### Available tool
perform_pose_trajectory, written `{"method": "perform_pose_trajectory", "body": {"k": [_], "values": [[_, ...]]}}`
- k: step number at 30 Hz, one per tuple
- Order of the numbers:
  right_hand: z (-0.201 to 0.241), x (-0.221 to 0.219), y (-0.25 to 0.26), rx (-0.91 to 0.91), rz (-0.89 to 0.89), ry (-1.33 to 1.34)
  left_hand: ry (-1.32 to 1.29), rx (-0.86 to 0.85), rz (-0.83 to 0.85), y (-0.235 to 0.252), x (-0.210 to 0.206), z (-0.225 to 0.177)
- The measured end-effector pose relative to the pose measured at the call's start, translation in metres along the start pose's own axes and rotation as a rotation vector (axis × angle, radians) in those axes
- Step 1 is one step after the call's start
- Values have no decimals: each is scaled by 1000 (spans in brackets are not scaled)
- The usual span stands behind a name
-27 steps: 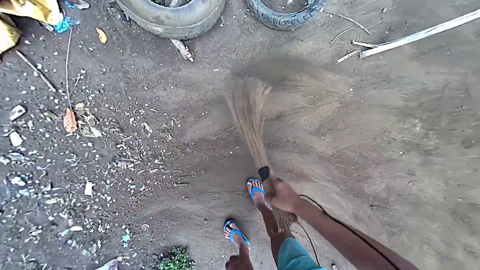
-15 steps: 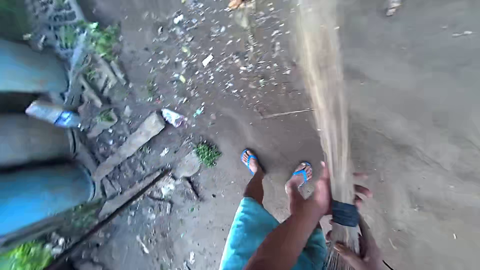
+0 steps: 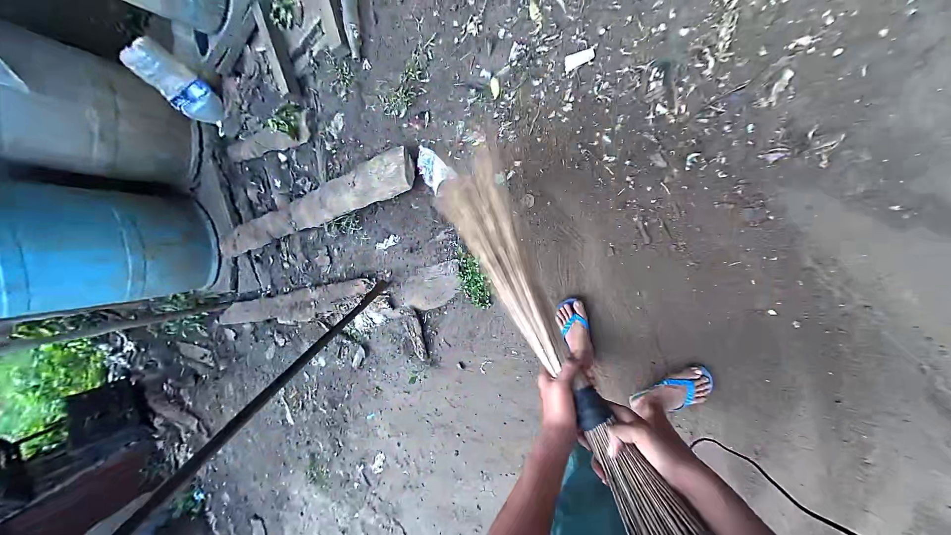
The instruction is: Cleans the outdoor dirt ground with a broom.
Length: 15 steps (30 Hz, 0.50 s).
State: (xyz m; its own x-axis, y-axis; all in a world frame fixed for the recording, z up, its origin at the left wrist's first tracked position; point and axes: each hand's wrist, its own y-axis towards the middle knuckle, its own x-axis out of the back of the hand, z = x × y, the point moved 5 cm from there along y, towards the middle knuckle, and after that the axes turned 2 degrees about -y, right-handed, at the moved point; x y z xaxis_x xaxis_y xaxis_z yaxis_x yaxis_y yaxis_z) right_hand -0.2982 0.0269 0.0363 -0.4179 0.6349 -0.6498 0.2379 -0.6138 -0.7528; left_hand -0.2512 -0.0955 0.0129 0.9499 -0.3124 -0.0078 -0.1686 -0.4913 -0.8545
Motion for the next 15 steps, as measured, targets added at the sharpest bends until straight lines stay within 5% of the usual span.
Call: {"method": "perform_pose_trajectory", "body": {"k": [2, 4, 6, 10, 12, 15], "values": [[45, -19, 42, -89, 172, -103, 16, 24, -260, 32, 19, -40], [99, -27, 73, -74, 274, -175, 34, 81, -300, 68, 11, -77], [161, -36, 91, 21, 214, -152, 93, 98, -88, 118, -21, -119], [233, -33, 110, 373, -192, -160, 269, 59, 384, 207, -115, -166], [239, -14, 101, 401, -200, -216, 275, -8, 449, 203, -137, -161], [209, 24, 51, 325, -309, -471, 415, 53, 550, 145, -116, -128]]}}
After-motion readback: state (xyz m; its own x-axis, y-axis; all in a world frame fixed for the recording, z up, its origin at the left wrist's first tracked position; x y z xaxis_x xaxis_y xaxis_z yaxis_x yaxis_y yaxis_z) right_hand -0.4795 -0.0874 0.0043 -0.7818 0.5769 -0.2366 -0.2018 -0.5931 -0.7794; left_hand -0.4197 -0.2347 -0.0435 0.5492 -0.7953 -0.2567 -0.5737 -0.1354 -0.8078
